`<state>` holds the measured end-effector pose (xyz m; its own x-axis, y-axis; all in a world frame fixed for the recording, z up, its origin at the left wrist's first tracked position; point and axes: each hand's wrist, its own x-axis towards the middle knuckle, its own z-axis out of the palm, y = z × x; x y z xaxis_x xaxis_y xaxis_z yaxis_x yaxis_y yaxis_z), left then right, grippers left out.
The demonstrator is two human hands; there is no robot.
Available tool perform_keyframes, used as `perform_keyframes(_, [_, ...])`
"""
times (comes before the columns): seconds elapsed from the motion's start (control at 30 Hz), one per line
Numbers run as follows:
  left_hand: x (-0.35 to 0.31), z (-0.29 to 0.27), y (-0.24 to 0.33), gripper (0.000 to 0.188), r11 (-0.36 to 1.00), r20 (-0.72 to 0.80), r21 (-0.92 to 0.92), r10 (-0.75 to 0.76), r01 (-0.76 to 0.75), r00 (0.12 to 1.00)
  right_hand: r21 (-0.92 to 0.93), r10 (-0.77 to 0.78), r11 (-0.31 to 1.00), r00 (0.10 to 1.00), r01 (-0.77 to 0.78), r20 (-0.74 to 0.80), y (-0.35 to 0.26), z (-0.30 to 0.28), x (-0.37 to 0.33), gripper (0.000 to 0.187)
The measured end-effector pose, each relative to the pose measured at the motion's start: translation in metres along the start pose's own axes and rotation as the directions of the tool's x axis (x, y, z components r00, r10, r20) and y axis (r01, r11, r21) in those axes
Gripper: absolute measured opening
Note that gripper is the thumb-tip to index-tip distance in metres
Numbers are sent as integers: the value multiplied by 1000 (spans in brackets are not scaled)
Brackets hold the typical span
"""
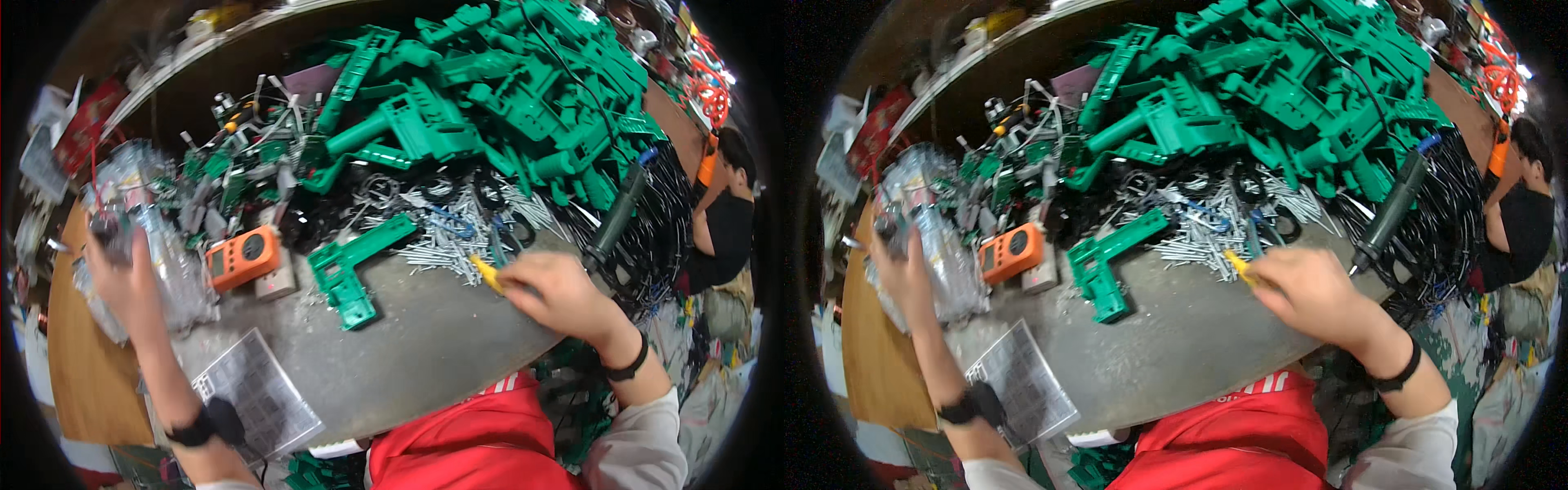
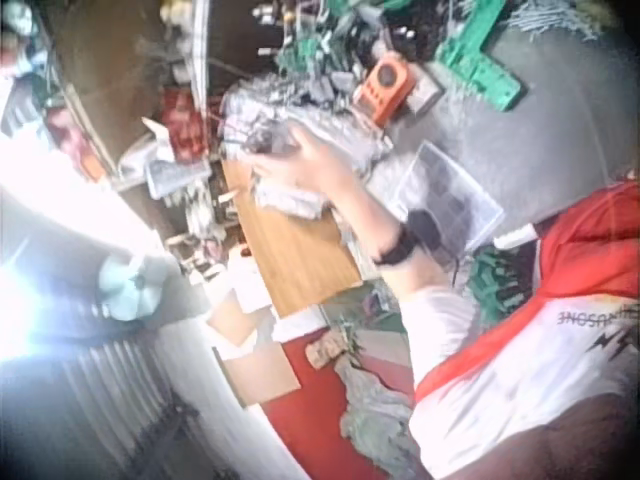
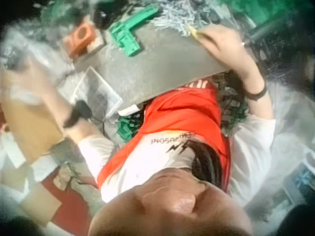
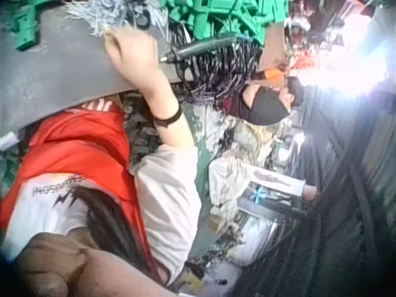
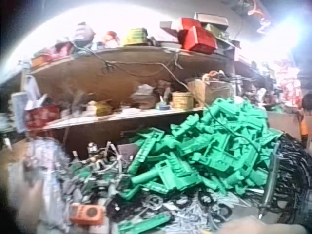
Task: Assembling a green plastic hand tool by connecting wires to a circuit board and securing the plastic casing with screws.
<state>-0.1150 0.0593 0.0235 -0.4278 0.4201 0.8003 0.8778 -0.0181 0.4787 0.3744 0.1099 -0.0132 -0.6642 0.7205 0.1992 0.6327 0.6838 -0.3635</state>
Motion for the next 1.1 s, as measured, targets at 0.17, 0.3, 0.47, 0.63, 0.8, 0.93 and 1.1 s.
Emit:
perform_keyframes(0.17, [-120, -14, 167, 76, 890, 788, -271, 425, -368, 447, -260, -46, 966, 982, -4, -186, 36, 27, 80, 12])
perform_keyframes(0.3, [-185, 7, 183, 88, 941, 929, -259, 304, -217, 212, -555, -118, 830, 990, 53, -82, 41, 45, 129, 15])
perform_keyframes(0.47, [-192, 27, 188, 91, 937, 878, -345, 343, -54, 333, -514, -260, 846, 950, 140, -170, 63, 44, 126, 19])
perform_keyframes(0.63, [-203, 10, 166, 88, 969, 871, -192, 241, -155, 428, 61, -149, 982, 938, 176, -313, 5, 10, 61, 12])
perform_keyframes(0.8, [-184, 7, 176, 91, 934, 697, -79, 302, -349, 650, 663, 281, 637, 920, -393, 275, -5, 34, -27, 7])
perform_keyframes(0.93, [-181, 9, 176, 78, 818, 544, 38, 465, -573, 699, 655, 268, 11, 634, -755, 726, -13, 40, -37, 9])
perform_keyframes(1.1, [-193, 7, 178, 46, 703, 582, 76, 545, -707, 604, 812, 458, 73, 743, -579, 488, -18, 41, -23, 11])
